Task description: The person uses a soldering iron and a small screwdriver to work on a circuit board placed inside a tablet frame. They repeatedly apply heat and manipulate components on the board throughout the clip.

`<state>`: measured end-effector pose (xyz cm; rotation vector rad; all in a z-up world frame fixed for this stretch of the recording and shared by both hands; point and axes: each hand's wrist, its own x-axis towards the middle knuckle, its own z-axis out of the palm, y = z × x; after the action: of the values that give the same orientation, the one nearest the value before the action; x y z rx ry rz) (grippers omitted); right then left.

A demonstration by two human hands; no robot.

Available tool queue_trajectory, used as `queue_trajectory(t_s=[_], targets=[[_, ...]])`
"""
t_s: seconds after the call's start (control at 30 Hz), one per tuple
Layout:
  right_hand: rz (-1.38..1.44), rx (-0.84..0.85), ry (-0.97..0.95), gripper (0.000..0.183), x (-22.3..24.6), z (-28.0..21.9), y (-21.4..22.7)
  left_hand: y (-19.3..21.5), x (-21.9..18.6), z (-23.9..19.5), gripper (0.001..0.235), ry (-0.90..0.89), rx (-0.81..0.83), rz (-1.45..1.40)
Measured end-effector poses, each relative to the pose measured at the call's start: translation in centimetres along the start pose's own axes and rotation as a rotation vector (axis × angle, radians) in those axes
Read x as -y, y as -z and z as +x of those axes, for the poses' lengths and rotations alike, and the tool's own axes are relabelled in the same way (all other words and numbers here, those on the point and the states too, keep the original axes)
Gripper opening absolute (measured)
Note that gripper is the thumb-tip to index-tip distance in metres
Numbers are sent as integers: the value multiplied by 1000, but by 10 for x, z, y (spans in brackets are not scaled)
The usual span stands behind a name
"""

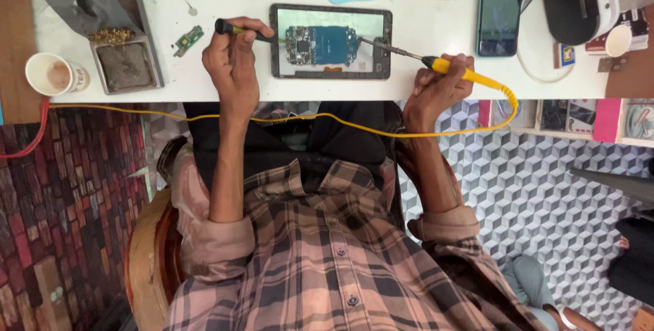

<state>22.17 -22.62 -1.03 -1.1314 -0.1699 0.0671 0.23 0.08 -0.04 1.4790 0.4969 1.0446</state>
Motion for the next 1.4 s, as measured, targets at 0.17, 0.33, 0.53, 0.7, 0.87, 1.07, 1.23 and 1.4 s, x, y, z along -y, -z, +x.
queue_trajectory(t_s=[0.17, 0.33, 0.53, 0.7, 0.87, 1.07, 1.23, 1.4], targets=[[-121, 58, 7, 33, 3, -4, -6, 0, -3, 2, 27, 17, 0, 9], [-159, 78, -14, 35, 5, -8, -8, -1, -10, 0, 26, 43, -3, 3], [-165, 119, -17, 33, 6, -5, -8, -1, -10, 1, 24, 62, -4, -17], [-125, 143, 29, 30, 4, -6, -8, 0, -8, 0, 27, -18, 17, 20], [-120, 113, 12, 30, 1, -6, -3, -3, -1, 2, 26, -36, 29, -53], [-132, 154, 77, 29, -2, -5, 1, -2, -2, -1, 26, 3, 19, -2], [-80, 157, 40, 29, -5, -1, 1, -2, -4, 6, 25, 12, 17, -26], [5, 31, -42, 28, -6, 5, 4, -3, -3, 2, 24, -86, 55, -100]])
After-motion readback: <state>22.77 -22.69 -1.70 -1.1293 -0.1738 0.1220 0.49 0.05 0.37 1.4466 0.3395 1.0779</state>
